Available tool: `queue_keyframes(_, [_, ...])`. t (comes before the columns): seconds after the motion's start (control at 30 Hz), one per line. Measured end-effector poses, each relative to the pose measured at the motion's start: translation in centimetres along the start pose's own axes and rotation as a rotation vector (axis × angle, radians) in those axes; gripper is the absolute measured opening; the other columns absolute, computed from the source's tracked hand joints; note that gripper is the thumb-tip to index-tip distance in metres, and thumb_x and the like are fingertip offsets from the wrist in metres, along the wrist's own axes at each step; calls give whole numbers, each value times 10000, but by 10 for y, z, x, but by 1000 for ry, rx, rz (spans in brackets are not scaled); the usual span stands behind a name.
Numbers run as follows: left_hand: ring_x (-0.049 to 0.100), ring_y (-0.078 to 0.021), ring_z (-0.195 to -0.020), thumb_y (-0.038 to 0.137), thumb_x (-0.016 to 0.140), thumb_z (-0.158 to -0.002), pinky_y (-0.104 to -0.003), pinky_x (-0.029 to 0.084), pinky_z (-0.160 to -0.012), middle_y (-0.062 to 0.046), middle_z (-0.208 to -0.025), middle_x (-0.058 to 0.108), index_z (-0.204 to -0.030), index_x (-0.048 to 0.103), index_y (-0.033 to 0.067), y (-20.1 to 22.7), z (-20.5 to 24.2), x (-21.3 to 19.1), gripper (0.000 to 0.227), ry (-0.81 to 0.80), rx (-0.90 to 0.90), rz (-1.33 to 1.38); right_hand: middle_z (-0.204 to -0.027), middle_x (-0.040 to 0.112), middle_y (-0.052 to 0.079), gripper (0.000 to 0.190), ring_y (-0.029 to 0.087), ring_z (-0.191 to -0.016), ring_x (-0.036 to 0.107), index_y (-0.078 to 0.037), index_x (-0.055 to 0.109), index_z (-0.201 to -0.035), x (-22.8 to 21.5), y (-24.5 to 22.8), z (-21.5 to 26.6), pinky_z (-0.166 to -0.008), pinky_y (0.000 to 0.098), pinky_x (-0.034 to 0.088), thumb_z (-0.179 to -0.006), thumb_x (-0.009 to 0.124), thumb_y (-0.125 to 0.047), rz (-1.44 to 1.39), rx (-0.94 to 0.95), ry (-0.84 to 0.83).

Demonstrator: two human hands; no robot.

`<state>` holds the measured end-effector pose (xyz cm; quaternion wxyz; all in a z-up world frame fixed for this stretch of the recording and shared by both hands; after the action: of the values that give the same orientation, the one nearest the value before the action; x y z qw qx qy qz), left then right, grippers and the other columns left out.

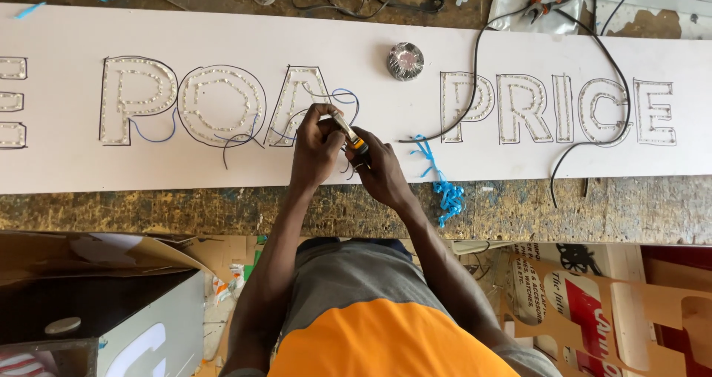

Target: The person works on a white board with outlined letters, using pliers to strip and cut wires. They connect blue and black wires to the letter outlines, using a utility knife to strip insulation and pliers to secure connections.

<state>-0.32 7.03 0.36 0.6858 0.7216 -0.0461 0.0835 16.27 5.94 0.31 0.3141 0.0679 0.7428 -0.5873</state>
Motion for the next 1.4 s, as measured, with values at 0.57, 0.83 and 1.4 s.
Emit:
queue_keyframes(0.57, [687, -209, -710, 39, 629, -930, -382, 543, -693, -146, -812, 766, -1255, 624, 123, 30, 3, 1, 336, -112, 34, -287, -727, 711, 168, 151, 320, -646, 659, -102, 707, -963, 33, 60, -3, -653, 446, 529, -842, 791, -69, -196, 38, 143])
queue_keyframes(0.83, [666, -185, -694, 159, 715, -1006, -372, 525, -653, -115, -735, 721, -1048, 759, 132, 43, 0, 2, 66, -104, 22, -352, -757, 706, 211, 142, 419, -700, 678, -95, 715, -1051, 8, 33, 2, -659, 498, 494, -1019, 798, -206, -61, 6, 231])
queue_keyframes(1.4, [476, 3, -651, 15, 607, -1019, -154, 360, -627, 63, -734, 520, -1208, 629, 0, -67, 10, -13, 191, -215, -515, 557, -1125, 707, 132, 368, 412, -1235, 679, -66, 669, -1221, 5, 3, -8, -1036, 480, 484, -1202, 556, -416, 289, -434, 253])
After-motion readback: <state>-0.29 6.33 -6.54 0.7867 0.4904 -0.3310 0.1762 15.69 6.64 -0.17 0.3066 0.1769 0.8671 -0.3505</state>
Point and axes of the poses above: each hand's wrist, its own z-axis away from the middle knuckle, its own x-axis out of the palm, y = z × x, the point moved 7 cm from there along -z, towards the middle knuckle
